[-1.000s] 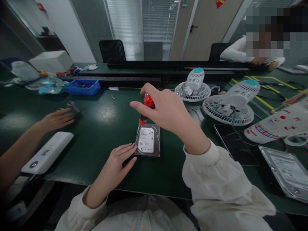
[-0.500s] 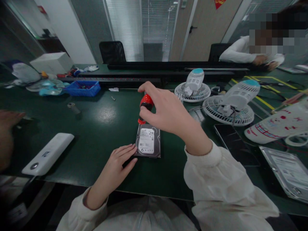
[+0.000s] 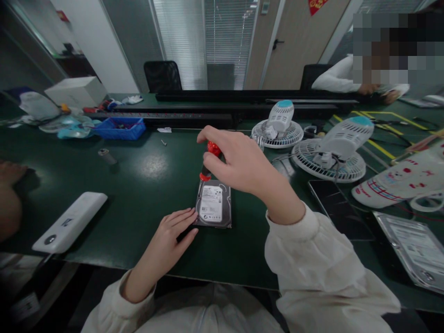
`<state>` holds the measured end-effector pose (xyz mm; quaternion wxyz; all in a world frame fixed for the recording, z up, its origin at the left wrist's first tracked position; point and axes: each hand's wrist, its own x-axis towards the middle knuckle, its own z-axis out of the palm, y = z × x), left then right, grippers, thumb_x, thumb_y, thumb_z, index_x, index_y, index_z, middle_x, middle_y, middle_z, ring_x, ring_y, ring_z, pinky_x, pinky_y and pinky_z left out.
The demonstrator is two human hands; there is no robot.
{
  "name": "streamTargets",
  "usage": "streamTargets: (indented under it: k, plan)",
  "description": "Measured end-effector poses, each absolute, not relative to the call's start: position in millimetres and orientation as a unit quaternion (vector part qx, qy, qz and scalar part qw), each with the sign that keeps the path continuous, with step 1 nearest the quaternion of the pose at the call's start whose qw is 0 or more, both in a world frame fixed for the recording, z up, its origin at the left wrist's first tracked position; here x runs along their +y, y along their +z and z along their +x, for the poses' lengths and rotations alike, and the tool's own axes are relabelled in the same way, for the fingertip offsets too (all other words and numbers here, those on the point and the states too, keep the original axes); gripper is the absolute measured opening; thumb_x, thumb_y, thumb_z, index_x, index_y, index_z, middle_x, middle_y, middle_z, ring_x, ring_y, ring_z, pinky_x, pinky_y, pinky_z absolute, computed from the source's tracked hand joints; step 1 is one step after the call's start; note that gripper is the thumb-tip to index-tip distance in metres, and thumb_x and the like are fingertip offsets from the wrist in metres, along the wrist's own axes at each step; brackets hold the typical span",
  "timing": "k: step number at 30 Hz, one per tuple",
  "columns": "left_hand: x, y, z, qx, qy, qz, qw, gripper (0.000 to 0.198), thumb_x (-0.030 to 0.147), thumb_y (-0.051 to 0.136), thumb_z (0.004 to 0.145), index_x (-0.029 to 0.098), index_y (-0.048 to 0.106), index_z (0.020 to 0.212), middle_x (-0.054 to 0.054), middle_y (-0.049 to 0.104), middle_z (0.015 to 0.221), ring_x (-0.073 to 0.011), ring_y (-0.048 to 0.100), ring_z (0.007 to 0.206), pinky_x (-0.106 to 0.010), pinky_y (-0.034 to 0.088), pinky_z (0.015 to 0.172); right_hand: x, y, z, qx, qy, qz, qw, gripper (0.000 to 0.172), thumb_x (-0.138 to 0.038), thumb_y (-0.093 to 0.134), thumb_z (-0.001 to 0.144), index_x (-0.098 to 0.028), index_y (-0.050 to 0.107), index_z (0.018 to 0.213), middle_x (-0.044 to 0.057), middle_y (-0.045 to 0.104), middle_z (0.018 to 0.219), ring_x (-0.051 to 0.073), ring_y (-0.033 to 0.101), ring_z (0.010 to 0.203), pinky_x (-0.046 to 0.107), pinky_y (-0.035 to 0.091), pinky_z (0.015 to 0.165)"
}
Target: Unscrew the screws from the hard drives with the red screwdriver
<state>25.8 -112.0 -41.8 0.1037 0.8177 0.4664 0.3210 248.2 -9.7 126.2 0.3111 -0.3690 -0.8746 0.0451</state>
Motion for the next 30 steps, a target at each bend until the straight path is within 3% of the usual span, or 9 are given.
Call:
streamTargets:
  k: [4, 8, 10, 13, 16, 19, 22, 28, 30]
  plan:
    - [-112.1, -40.5, 26.6, 0.470, 0.316, 0.818, 0.105, 0.035, 0.020, 0.065, 0.101, 0.020, 0.071, 0.135, -0.014, 0.075, 0.135, -0.0311, 0.068, 0.130, -0.056, 0.057, 0.104, -10.0, 126.2, 244.5, -0.845, 0.014, -0.439, 0.304, 0.041, -0.055, 0.054, 0.100, -0.018, 0.070, 0.108, 0.001, 0.061, 0.071, 0.015, 0.051, 0.063, 0.031, 0.030, 0.063]
    - [-112.0, -39.3, 26.4, 0.468, 0.319, 0.817, 0.106, 0.035, 0.021, 0.066, 0.100, 0.021, 0.071, 0.134, -0.013, 0.075, 0.135, -0.0313, 0.069, 0.129, -0.056, 0.058, 0.103, -11.3, 128.0, 246.7, -0.849, 0.012, -0.447, 0.282, 0.034, -0.039, 0.053, 0.098, -0.017, 0.064, 0.121, 0.002, 0.061, 0.075, 0.016, 0.049, 0.064, 0.032, 0.031, 0.064]
    - [-112.0, -38.9, 26.4, 0.467, 0.321, 0.817, 0.107, 0.035, 0.021, 0.066, 0.100, 0.022, 0.072, 0.134, -0.012, 0.076, 0.135, -0.0313, 0.070, 0.128, -0.055, 0.058, 0.103, -12.2, 129.2, 248.8, -0.860, 0.025, -0.427, 0.277, 0.041, -0.031, 0.052, 0.093, -0.015, 0.058, 0.131, 0.004, 0.064, 0.085, 0.017, 0.051, 0.067, 0.032, 0.033, 0.067]
    - [-112.0, -39.0, 26.9, 0.470, 0.322, 0.815, 0.109, 0.035, 0.020, 0.066, 0.099, 0.022, 0.072, 0.134, -0.012, 0.076, 0.134, -0.0312, 0.070, 0.128, -0.055, 0.058, 0.104, -13.2, 130.2, 248.8, -0.861, 0.025, -0.433, 0.266, 0.043, -0.039, 0.052, 0.096, -0.016, 0.057, 0.132, 0.003, 0.063, 0.085, 0.017, 0.051, 0.067, 0.033, 0.033, 0.067]
    - [-112.2, -39.7, 27.3, 0.472, 0.321, 0.813, 0.110, 0.035, 0.019, 0.066, 0.099, 0.022, 0.072, 0.134, -0.012, 0.076, 0.134, -0.0313, 0.069, 0.128, -0.056, 0.057, 0.104, -12.9, 130.2, 246.8, -0.840, 0.017, -0.472, 0.268, 0.042, -0.055, 0.053, 0.099, -0.018, 0.064, 0.115, 0.002, 0.059, 0.074, 0.017, 0.051, 0.065, 0.033, 0.032, 0.065]
    - [-112.3, -40.5, 27.2, 0.471, 0.320, 0.815, 0.108, 0.035, 0.019, 0.066, 0.099, 0.020, 0.072, 0.134, -0.013, 0.076, 0.134, -0.0316, 0.069, 0.128, -0.056, 0.057, 0.104, -12.1, 130.5, 248.3, -0.843, 0.029, -0.463, 0.272, 0.033, -0.044, 0.056, 0.096, -0.018, 0.063, 0.115, 0.001, 0.058, 0.071, 0.016, 0.049, 0.063, 0.032, 0.032, 0.064]
    - [-112.7, -40.8, 26.9, 0.469, 0.319, 0.816, 0.108, 0.035, 0.019, 0.065, 0.100, 0.019, 0.071, 0.135, -0.013, 0.075, 0.135, -0.0315, 0.069, 0.129, -0.055, 0.057, 0.104, -11.9, 131.6, 252.8, -0.865, 0.057, -0.426, 0.258, 0.044, -0.031, 0.059, 0.089, -0.016, 0.057, 0.130, -0.001, 0.059, 0.075, 0.015, 0.047, 0.061, 0.032, 0.031, 0.063]
    - [-112.6, -40.2, 26.5, 0.471, 0.320, 0.814, 0.112, 0.036, 0.020, 0.065, 0.100, 0.021, 0.071, 0.136, -0.013, 0.075, 0.136, -0.0314, 0.068, 0.129, -0.056, 0.057, 0.104, -13.0, 132.9, 252.5, -0.853, 0.057, -0.443, 0.269, 0.040, -0.054, 0.055, 0.098, -0.018, 0.065, 0.113, 0.000, 0.060, 0.074, 0.016, 0.050, 0.063, 0.033, 0.031, 0.064]
    - [-112.2, -39.7, 26.3, 0.469, 0.319, 0.815, 0.113, 0.036, 0.020, 0.065, 0.100, 0.021, 0.071, 0.136, -0.013, 0.075, 0.136, -0.0314, 0.068, 0.129, -0.056, 0.057, 0.104, -13.0, 132.2, 251.3, -0.850, 0.060, -0.449, 0.269, 0.036, -0.049, 0.056, 0.098, -0.019, 0.062, 0.117, -0.001, 0.057, 0.071, 0.015, 0.049, 0.062, 0.033, 0.031, 0.063]
